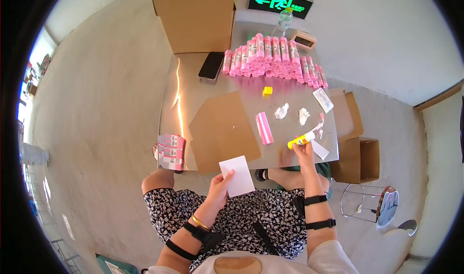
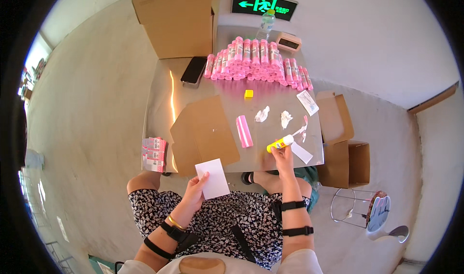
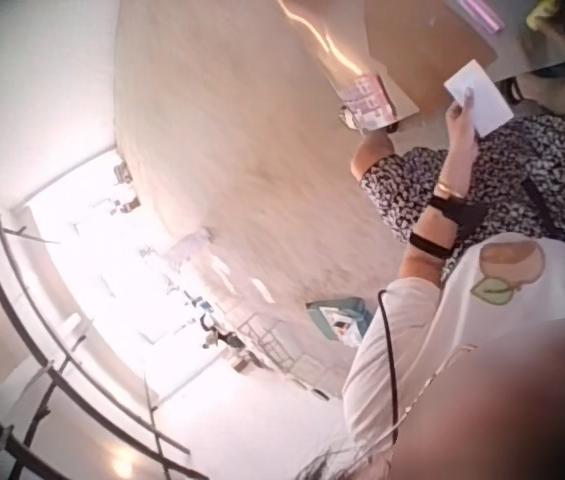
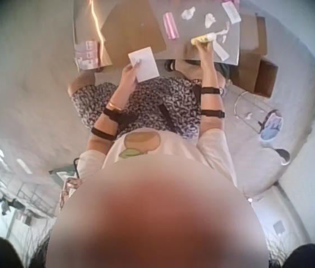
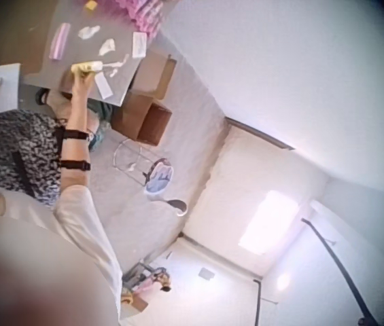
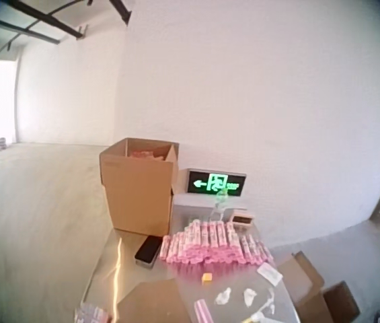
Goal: Applying labels to pink cylindrical products and organizing them for packaging.
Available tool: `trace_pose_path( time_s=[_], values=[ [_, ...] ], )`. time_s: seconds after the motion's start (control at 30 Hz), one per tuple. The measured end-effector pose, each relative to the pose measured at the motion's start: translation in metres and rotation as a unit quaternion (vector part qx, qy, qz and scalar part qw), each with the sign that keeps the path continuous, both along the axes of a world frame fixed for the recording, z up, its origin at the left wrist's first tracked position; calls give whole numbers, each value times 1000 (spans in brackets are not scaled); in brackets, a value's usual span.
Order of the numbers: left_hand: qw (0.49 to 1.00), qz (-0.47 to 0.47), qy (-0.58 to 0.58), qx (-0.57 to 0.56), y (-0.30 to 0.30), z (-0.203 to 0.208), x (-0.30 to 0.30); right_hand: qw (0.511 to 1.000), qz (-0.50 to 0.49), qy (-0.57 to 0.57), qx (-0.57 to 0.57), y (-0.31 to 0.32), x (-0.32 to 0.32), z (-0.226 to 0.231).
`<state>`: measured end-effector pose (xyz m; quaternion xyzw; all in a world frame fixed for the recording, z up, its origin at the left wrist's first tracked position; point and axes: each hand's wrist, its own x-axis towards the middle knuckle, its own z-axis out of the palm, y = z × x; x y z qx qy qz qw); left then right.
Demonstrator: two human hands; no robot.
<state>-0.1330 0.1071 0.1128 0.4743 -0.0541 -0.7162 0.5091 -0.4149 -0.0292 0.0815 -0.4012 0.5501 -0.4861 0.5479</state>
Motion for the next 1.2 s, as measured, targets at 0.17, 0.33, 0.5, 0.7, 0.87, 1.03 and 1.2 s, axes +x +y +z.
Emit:
trace_pose_path(
  time_s=[0.17, 0.33, 0.5, 0.7, 0.87, 1.03, 1.2],
  values=[
    [999, 28, -23, -32, 3, 11, 16, 945, -28, 299, -132, -25, 0, -25],
    [998, 44, -46, -25, 0, 26, 21, 940, -49, 303, -149, -26, 5, -30],
    [997, 66, -34, -19, -2, 24, 20, 899, -83, 396, -166, -22, 6, -33],
    [995, 87, -29, -26, -5, 37, 25, 943, 93, 318, -16, 33, 27, -1],
    [995, 70, -45, -55, 1, 33, 30, 887, 46, 437, -143, -3, 86, -9],
    [994, 52, -80, -53, 13, 43, 38, 821, -8, 560, -108, -26, 119, -5],
    [991, 27, -103, -78, 16, 49, 48, 822, -14, 564, -77, -41, 112, -27]
  ],
)
